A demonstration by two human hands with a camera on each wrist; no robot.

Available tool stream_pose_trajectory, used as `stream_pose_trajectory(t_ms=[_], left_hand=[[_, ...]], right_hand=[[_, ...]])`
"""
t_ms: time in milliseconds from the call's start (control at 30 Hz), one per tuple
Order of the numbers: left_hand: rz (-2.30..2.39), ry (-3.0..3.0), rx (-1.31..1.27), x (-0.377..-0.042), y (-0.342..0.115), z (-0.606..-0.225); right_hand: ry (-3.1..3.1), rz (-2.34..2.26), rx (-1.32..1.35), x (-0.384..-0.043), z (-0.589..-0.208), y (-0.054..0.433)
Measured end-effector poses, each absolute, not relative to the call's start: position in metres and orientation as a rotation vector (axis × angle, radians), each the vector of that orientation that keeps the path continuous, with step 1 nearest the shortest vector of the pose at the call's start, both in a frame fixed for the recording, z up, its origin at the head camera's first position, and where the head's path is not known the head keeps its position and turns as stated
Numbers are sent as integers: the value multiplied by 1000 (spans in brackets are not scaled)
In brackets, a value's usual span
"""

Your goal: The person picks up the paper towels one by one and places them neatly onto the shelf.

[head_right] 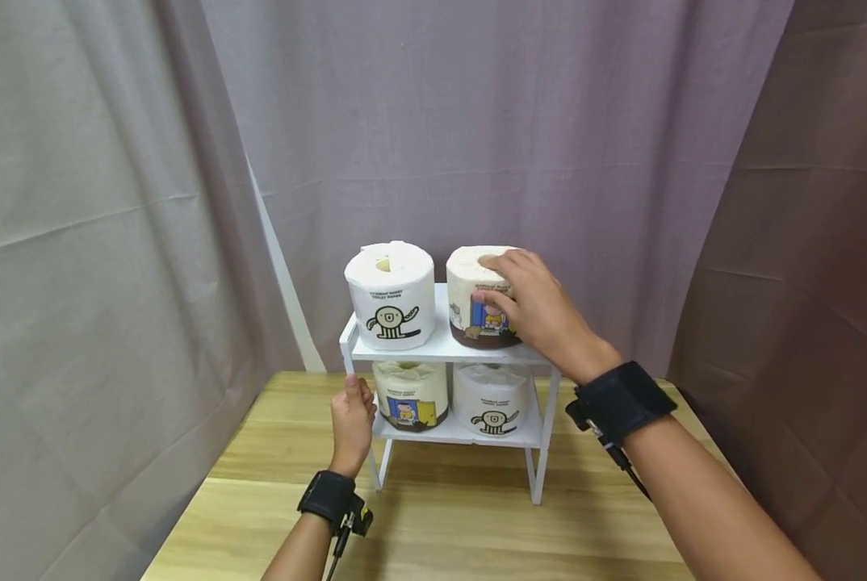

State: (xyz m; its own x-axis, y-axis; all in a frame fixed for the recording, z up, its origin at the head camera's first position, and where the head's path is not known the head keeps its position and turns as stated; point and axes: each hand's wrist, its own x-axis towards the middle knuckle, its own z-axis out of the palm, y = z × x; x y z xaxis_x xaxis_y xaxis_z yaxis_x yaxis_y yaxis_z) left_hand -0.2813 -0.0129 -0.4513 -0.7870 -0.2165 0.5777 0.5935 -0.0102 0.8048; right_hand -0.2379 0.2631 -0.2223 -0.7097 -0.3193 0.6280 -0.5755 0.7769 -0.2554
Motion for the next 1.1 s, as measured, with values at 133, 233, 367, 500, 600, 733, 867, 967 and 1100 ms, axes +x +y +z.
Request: stream_pose_trajectory(t_ms=[133,233,367,500,600,733,867,967,1100], left_hand=[[-1887,-1726,-404,-281,-18,-450],[-1942,-1730,-430,-279,-18,-449],[-2046,-1709,-454,-276,-21,-445],[-2094,-1669,-454,-272,-25,-444],[-2044,-1664,-439,-267,-27,-443],[-1980,-1676,-393,-262,-30,-443],[-1975,-1687,-349,-259,-33,-443],[-1965,-1709,-343,-257,-35,-442],[-1913,-1754,-301,-255,-40,-440]], right_hand=[[-2331,641,690,-240,-230,261],[-2294,645,700,-239,-235,264],[-2265,654,688,-237,-238,265],[-2247,699,653,-231,-241,265],[-2220,721,632,-226,-245,265],[-2158,715,620,-222,-254,265],[-2104,680,623,-220,-263,266],[-2097,683,616,-216,-270,266],[-2089,718,593,-211,-278,266]])
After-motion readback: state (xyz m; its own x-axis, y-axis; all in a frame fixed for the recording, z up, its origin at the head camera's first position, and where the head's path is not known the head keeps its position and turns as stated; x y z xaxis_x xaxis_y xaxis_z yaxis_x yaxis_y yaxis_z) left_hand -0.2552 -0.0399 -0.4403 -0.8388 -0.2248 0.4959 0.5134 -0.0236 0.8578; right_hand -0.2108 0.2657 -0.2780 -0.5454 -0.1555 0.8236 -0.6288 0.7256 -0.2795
